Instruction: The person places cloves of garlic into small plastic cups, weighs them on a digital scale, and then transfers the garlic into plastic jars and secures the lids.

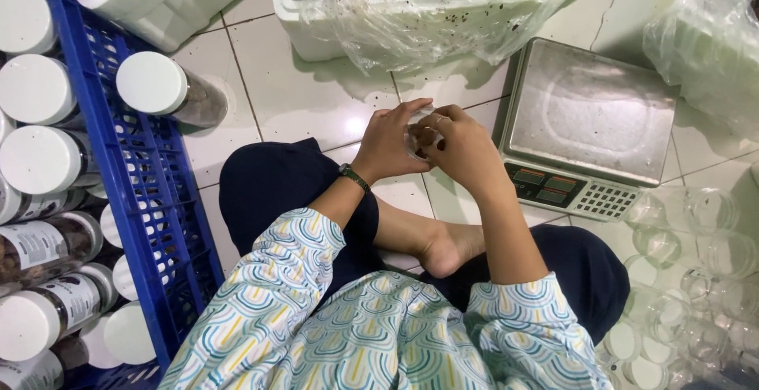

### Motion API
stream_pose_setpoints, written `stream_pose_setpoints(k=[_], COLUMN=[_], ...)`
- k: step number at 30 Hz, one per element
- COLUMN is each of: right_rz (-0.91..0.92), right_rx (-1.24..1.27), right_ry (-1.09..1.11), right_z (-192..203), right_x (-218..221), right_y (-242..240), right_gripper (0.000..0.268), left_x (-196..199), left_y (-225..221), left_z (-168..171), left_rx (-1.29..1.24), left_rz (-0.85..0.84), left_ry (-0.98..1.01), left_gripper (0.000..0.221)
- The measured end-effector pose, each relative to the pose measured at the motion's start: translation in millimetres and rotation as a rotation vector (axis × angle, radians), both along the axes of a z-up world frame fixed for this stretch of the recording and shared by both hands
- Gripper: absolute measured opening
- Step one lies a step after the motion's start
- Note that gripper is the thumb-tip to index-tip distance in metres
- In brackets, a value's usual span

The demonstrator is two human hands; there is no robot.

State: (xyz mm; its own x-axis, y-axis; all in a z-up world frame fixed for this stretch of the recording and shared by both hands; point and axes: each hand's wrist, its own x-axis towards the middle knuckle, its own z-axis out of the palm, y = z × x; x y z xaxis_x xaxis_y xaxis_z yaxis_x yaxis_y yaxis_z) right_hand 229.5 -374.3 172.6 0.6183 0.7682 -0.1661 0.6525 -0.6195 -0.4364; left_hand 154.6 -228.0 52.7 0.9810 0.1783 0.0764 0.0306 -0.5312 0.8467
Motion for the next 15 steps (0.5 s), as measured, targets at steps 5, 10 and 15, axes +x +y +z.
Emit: stream_pose_setpoints(k=[5, 10, 15], right_rz=[-0.133, -0.038, 0.136], right_rx=[0.203, 0.533, 0.352], right_ry=[0.025, -0.04, -0.439], right_z=[-37.9, -66.3, -96.9], right_x=[17.9, 11.5, -0.1], right_y=[-2.2, 11.2, 3.4], right_gripper=[0.015, 0.013, 0.013], left_x=[-1.4, 2.6, 4.4], left_y=[6.1, 9.6, 14.3], left_z=[2.6, 12.9, -15.3], left_rx=[-0.014, -0.059, -0.077], left_rz=[-0.046, -0.09, -0.131], left_ry=[0.003, 0.011, 0.012], left_gripper=[0.113, 0.112, 0.125])
